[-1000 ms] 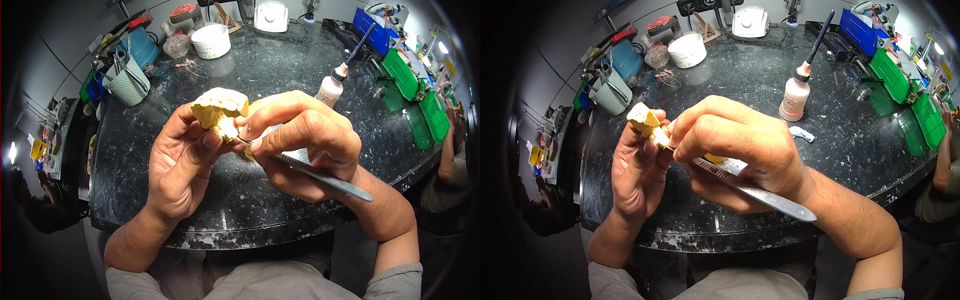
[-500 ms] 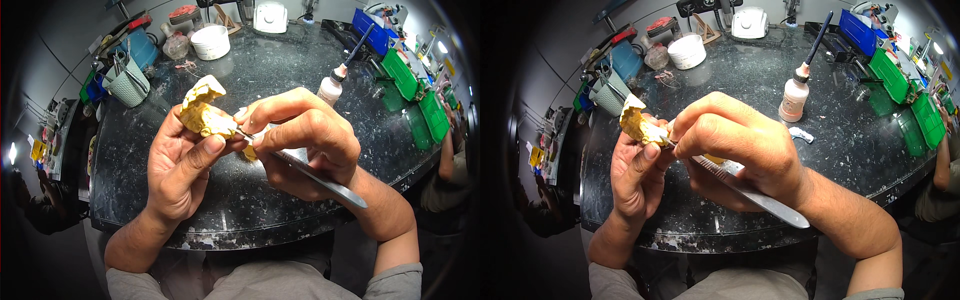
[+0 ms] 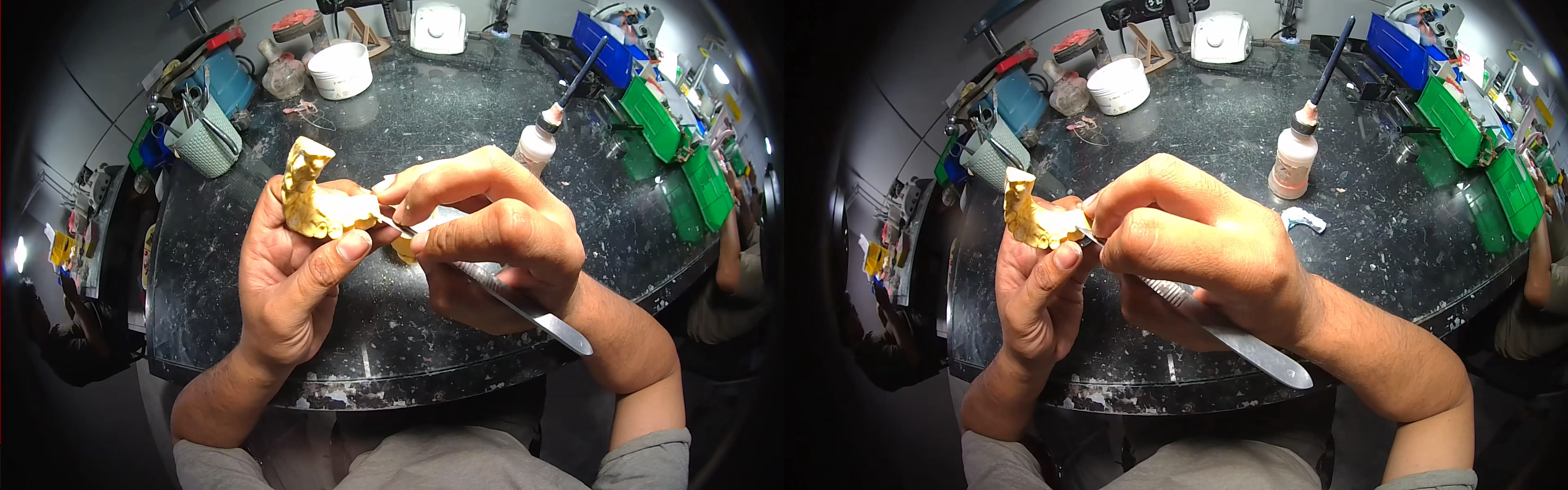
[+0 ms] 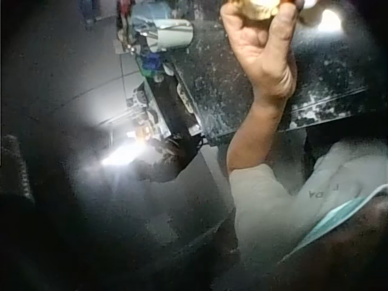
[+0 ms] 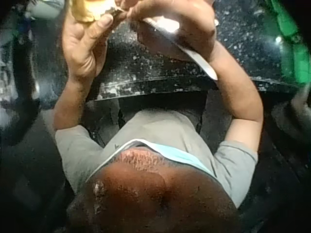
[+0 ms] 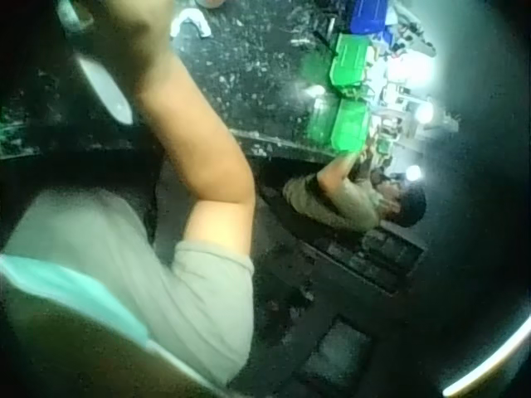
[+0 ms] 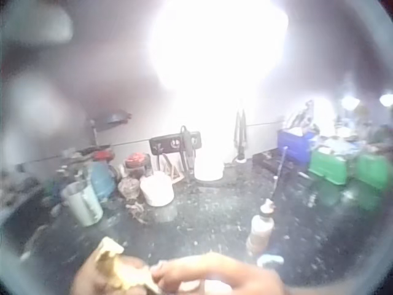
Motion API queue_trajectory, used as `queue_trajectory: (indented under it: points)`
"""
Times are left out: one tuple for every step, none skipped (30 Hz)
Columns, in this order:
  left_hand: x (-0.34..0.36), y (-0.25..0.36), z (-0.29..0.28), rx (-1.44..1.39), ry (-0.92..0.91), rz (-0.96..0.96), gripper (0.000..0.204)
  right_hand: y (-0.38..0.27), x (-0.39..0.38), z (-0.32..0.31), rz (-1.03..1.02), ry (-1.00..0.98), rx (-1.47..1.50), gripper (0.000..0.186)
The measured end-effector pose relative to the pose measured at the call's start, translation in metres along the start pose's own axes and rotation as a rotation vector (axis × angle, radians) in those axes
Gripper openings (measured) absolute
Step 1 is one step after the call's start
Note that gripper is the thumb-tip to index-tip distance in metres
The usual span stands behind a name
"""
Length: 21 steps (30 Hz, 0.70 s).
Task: The dental prosthetist uses tools to modify and sculpt dental models on a laboratory bench.
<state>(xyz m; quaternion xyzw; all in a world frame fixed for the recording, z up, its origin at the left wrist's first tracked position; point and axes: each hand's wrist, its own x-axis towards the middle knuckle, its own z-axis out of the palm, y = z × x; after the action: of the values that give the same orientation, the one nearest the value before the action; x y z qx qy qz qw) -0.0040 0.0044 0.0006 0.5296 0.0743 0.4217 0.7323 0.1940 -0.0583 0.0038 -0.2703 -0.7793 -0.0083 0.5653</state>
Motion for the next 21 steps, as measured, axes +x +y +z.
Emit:
queue_trajectory:
  points:
    - [-0.0002, 0.0, 0.0011, -0.001, 0.0, -0.001, 0.039, 0.0002, -0.0008, -0.0003, 0.014, -0.007, -0.001, 0.022]
    - [-0.0004, -0.0002, 0.0028, -0.01, 0.012, -0.003, 0.039, 0.0003, -0.0014, -0.0005, 0.028, -0.013, -0.003, 0.022]
    - [-0.0005, -0.0003, 0.0038, -0.02, 0.023, -0.005, 0.039, -0.0006, -0.0014, -0.0009, 0.028, -0.013, -0.004, 0.022]
    - [-0.0006, -0.0006, 0.0035, -0.021, 0.022, -0.005, 0.039, -0.0021, -0.001, -0.0014, 0.044, -0.021, 0.004, 0.022]
    - [-0.0007, -0.001, 0.0027, -0.012, 0.017, -0.008, 0.04, -0.0031, -0.0007, -0.0019, 0.059, -0.029, 0.011, 0.022]
    - [-0.0008, -0.0011, 0.0017, -0.002, 0.014, -0.011, 0.04, -0.0031, -0.0001, -0.0016, 0.059, -0.028, 0.011, 0.022]
    - [-0.0009, -0.0007, 0.0006, -0.002, 0.014, -0.011, 0.04, -0.0029, 0.0007, -0.0009, 0.045, -0.011, 0.018, 0.022]
    - [-0.001, -0.0003, -0.0005, -0.003, 0.003, -0.008, 0.04, -0.0026, 0.0011, -0.0004, 0.03, 0.006, 0.025, 0.023]
    - [-0.0012, -0.0001, -0.0011, -0.006, -0.008, -0.005, 0.041, -0.0028, 0.0005, -0.0004, 0.03, 0.006, 0.025, 0.023]
    - [-0.0012, -0.0007, -0.001, -0.006, -0.008, -0.005, 0.041, -0.003, -0.0007, -0.0002, 0.054, -0.005, 0.022, 0.024]
    - [-0.0013, -0.0014, -0.0005, -0.009, 0.005, -0.001, 0.04, -0.0027, -0.0015, 0.0001, 0.077, -0.016, 0.019, 0.024]
    - [-0.001, -0.0021, 0.0, -0.013, 0.015, 0.003, 0.04, -0.0008, -0.0018, -0.0004, 0.077, -0.016, 0.018, 0.024]
    - [-0.001, -0.0019, -0.0001, -0.013, 0.014, 0.003, 0.04, 0.0023, -0.0016, -0.0012, 0.046, -0.013, 0.036, 0.025]
    - [-0.001, -0.0012, -0.0004, -0.003, 0.011, -0.005, 0.04, 0.0039, -0.0013, -0.0018, 0.015, -0.01, 0.055, 0.026]
    - [-0.0012, -0.0007, -0.0005, 0.005, 0.007, -0.013, 0.04, 0.0026, -0.0007, -0.0018, 0.016, -0.01, 0.053, 0.026]
    - [-0.0007, -0.0006, 0.0007, 0.004, 0.005, -0.013, 0.04, 0.0005, 0.0006, -0.0018, 0.03, -0.004, 0.043, 0.026]
    - [0.0003, -0.0006, 0.0026, -0.003, 0.007, -0.002, 0.04, -0.001, 0.0014, -0.0022, 0.044, 0.002, 0.033, 0.026]
    - [0.0, -0.0003, 0.0032, -0.005, 0.014, 0.009, 0.039, 0.0006, 0.0009, -0.0029, 0.044, 0.002, 0.037, 0.026]
    - [-0.0006, 0.0002, 0.0028, -0.002, 0.017, 0.01, 0.039, 0.003, 0.0003, -0.0051, 0.036, -0.027, 0.05, 0.026]
    - [-0.0012, 0.001, 0.0023, 0.007, 0.021, -0.003, 0.039, 0.0043, 0.0, -0.0061, 0.028, -0.056, 0.064, 0.025]
    - [-0.0008, 0.001, 0.0017, 0.011, 0.021, -0.016, 0.039, 0.004, 0.0007, -0.0047, 0.03, -0.057, 0.063, 0.025]
